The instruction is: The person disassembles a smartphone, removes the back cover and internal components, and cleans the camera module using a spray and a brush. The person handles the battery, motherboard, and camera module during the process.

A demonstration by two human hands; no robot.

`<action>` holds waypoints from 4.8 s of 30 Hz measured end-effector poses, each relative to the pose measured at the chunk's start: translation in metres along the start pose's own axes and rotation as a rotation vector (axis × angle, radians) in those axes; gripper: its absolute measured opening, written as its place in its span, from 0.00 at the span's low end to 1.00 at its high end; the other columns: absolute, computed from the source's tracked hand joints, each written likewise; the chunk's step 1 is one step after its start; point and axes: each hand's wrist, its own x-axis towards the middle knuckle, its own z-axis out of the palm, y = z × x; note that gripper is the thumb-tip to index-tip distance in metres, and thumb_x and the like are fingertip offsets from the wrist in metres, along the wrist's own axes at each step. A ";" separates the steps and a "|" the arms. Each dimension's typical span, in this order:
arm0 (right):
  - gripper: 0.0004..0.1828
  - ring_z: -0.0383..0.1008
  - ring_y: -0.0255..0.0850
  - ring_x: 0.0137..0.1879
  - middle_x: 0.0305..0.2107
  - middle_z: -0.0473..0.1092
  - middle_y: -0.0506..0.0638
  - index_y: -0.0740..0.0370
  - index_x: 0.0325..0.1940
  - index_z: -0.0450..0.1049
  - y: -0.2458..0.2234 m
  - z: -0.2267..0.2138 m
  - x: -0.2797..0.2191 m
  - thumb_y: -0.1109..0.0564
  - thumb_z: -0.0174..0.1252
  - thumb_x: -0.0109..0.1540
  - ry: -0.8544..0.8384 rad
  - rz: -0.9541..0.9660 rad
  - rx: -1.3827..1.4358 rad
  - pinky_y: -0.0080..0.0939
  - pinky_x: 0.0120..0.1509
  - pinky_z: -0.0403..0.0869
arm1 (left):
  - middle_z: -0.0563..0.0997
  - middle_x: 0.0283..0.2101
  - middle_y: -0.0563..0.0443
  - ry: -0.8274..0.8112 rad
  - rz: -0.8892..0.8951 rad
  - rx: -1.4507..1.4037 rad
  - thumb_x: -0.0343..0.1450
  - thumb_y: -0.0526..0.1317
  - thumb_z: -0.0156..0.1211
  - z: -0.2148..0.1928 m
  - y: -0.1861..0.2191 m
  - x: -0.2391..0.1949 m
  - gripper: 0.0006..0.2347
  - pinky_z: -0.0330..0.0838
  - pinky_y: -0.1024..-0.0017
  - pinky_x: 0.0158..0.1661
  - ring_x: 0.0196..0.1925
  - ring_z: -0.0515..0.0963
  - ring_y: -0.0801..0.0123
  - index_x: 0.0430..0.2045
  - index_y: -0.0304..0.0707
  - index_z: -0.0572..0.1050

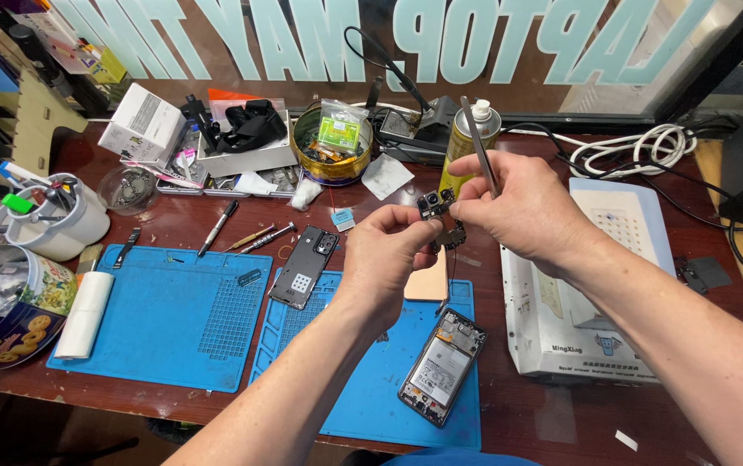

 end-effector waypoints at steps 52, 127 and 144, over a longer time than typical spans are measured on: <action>0.22 0.81 0.45 0.39 0.33 0.80 0.49 0.57 0.54 0.79 0.160 0.116 0.054 0.61 0.63 0.55 0.097 0.077 -0.501 0.46 0.47 0.76 | 0.77 0.31 0.54 0.133 -0.465 -0.453 0.64 0.35 0.65 -0.088 -0.019 0.000 0.05 0.71 0.71 0.31 0.33 0.77 0.69 0.29 0.39 0.75; 0.05 0.59 0.29 0.23 0.23 0.71 0.44 0.61 0.35 0.76 0.162 -0.121 -0.052 0.60 0.65 0.58 0.337 0.592 0.365 0.32 0.24 0.54 | 0.83 0.28 0.40 0.056 -0.570 -0.003 0.70 0.30 0.60 0.209 -0.088 0.094 0.05 0.73 0.71 0.25 0.25 0.83 0.63 0.31 0.23 0.77; 0.14 0.80 0.41 0.34 0.28 0.79 0.51 0.58 0.38 0.82 0.156 -0.136 -0.080 0.47 0.68 0.56 0.420 0.315 -0.351 0.43 0.41 0.76 | 0.79 0.20 0.46 -0.170 -0.258 0.866 0.64 0.47 0.72 0.191 -0.060 0.068 0.17 0.67 0.70 0.18 0.17 0.74 0.69 0.16 0.27 0.78</action>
